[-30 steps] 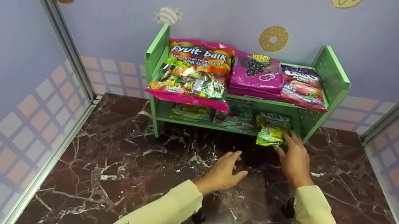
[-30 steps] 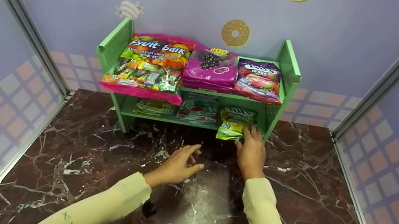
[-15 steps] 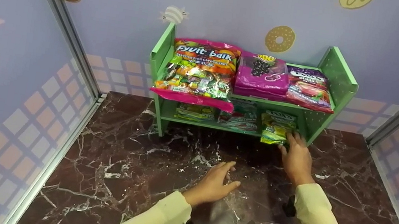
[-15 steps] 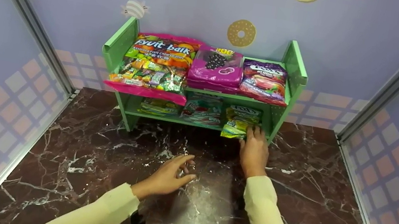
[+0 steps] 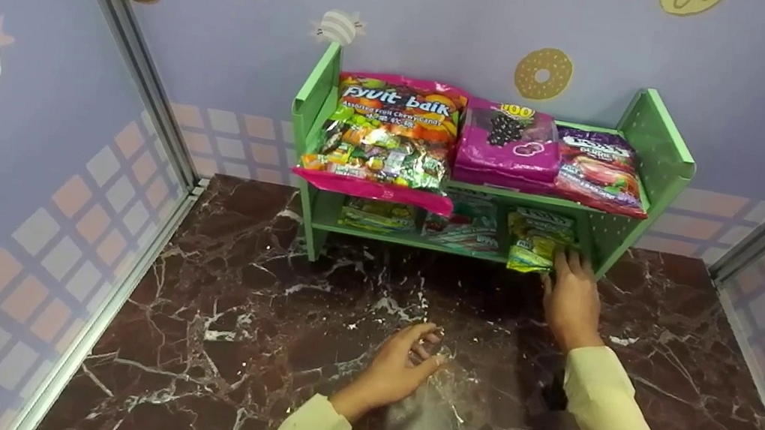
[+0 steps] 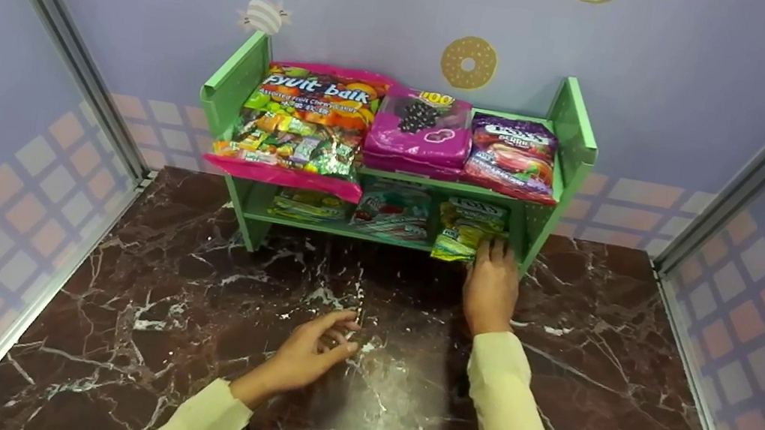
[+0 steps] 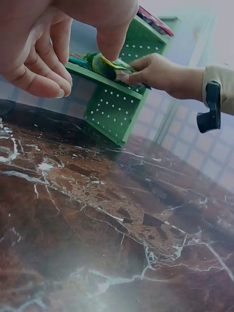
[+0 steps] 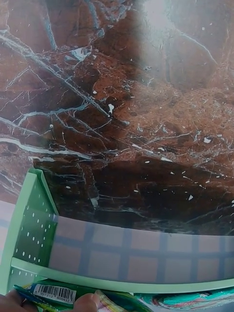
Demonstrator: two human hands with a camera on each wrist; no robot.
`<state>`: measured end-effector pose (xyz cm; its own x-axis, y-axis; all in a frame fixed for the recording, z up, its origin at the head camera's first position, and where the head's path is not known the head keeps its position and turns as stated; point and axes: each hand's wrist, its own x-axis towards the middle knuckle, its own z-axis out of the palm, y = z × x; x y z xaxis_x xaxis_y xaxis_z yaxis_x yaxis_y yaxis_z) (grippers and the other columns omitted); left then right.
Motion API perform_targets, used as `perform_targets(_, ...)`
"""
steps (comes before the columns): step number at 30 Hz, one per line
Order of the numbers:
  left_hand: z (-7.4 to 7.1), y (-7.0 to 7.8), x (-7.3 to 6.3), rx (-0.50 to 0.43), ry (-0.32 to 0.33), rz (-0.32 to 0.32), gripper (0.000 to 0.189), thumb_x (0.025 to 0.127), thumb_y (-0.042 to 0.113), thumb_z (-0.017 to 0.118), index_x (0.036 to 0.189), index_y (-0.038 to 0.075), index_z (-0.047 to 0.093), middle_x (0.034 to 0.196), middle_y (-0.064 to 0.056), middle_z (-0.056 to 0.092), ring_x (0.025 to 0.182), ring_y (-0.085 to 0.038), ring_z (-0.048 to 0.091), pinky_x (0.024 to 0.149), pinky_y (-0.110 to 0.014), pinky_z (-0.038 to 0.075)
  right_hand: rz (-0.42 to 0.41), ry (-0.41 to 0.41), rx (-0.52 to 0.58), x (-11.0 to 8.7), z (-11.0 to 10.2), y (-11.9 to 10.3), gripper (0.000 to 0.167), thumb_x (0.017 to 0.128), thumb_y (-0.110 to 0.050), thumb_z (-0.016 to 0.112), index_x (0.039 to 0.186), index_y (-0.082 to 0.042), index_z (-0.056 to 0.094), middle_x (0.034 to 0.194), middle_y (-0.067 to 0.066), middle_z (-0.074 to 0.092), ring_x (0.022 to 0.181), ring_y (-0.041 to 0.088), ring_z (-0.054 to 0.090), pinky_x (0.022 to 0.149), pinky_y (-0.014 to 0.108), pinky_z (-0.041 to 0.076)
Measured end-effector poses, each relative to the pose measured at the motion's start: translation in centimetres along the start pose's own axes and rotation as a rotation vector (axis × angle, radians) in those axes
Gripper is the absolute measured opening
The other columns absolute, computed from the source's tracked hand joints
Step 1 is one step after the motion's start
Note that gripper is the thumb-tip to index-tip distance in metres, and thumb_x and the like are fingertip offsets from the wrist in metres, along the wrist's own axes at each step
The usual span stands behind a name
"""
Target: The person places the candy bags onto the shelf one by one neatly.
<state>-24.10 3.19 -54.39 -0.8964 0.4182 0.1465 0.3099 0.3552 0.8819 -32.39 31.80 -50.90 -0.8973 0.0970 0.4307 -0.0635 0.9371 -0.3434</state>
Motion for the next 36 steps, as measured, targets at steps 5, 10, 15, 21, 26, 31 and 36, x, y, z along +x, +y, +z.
perform_targets(5, -0.5, -0.7, -1.0, -0.02, 0.008, -0.045, 0.048, 0.091, 0.018, 0.065, 0.134, 0.003, 0.051, 0.124, -0.015, 0.061, 0.096, -0.023, 0.064, 0.076, -0.02, 0.053, -0.003, 0.012, -0.004, 0.4, 0.3, 0.0, 0.049, 0.091, -0.01, 0.064, 0.136, 0.005, 0.049, 0.137, 0.029, 0.048, 0.128, 0.047, 0.043, 0.098, 0.064, 0.04)
perform_targets(10, -1.0, -1.4, -1.8, -0.016, 0.033, -0.035, 0.048, 0.091, 0.019, 0.066, 0.134, 0.002, 0.051, 0.122, -0.016, 0.063, 0.093, -0.023, 0.064, 0.07, -0.021, 0.053, -0.001, 0.009, -0.018, 0.7, 0.5, -0.1, 0.049, 0.092, -0.01, 0.063, 0.136, 0.006, 0.048, 0.139, 0.03, 0.046, 0.129, 0.047, 0.041, 0.1, 0.063, 0.039)
perform_targets(15, -1.5, -1.7, -2.8, -0.023, 0.037, -0.047, 0.047, 0.091, 0.02, 0.065, 0.133, 0.003, 0.052, 0.121, -0.016, 0.062, 0.092, -0.02, 0.063, 0.07, -0.018, 0.05, -0.009, 0.013, -0.039, 1.0, 0.7, -0.2, 0.049, 0.091, -0.008, 0.063, 0.136, 0.007, 0.048, 0.139, 0.03, 0.045, 0.129, 0.048, 0.041, 0.102, 0.062, 0.038)
perform_targets(21, -1.8, -2.1, -3.7, -0.015, 0.055, -0.068, 0.049, 0.091, 0.023, 0.066, 0.133, 0.002, 0.051, 0.12, -0.013, 0.063, 0.091, -0.017, 0.062, 0.068, -0.017, 0.048, -0.045, 0.02, -0.052, 1.4, 0.9, 0.1, 0.051, 0.09, -0.006, 0.062, 0.136, 0.01, 0.046, 0.14, 0.031, 0.044, 0.133, 0.048, 0.038, 0.109, 0.06, 0.033)
perform_targets(26, -1.8, -2.2, -4.0, -0.024, 0.058, -0.064, 0.047, 0.091, 0.024, 0.066, 0.131, 0.003, 0.053, 0.119, -0.014, 0.064, 0.089, -0.014, 0.062, 0.068, -0.017, 0.049, -0.041, 0.017, -0.047, 1.4, 0.9, 0.3, 0.052, 0.09, -0.005, 0.062, 0.137, 0.011, 0.045, 0.141, 0.032, 0.043, 0.134, 0.049, 0.035, 0.111, 0.06, 0.03)
perform_targets(31, -1.8, -2.4, -4.3, -0.045, 0.066, -0.062, 0.045, 0.091, 0.022, 0.066, 0.129, 0.003, 0.054, 0.119, -0.017, 0.063, 0.089, -0.016, 0.063, 0.069, -0.017, 0.05, -0.03, -0.007, -0.035, 1.5, 0.9, 0.2, 0.061, 0.086, -0.009, 0.066, 0.138, 0.012, 0.042, 0.143, 0.034, 0.039, 0.134, 0.052, 0.034, 0.112, 0.059, 0.029)
perform_targets(36, -2.2, -2.4, -4.3, -0.045, 0.069, -0.068, 0.046, 0.091, 0.022, 0.065, 0.131, 0.003, 0.053, 0.119, -0.015, 0.062, 0.09, -0.016, 0.062, 0.07, -0.017, 0.049, -0.004, -0.043, -0.005, 1.2, 0.7, 0.0, 0.072, 0.085, -0.012, 0.069, 0.144, 0.01, 0.034, 0.148, 0.034, 0.033, 0.137, 0.053, 0.029, 0.113, 0.06, 0.026)
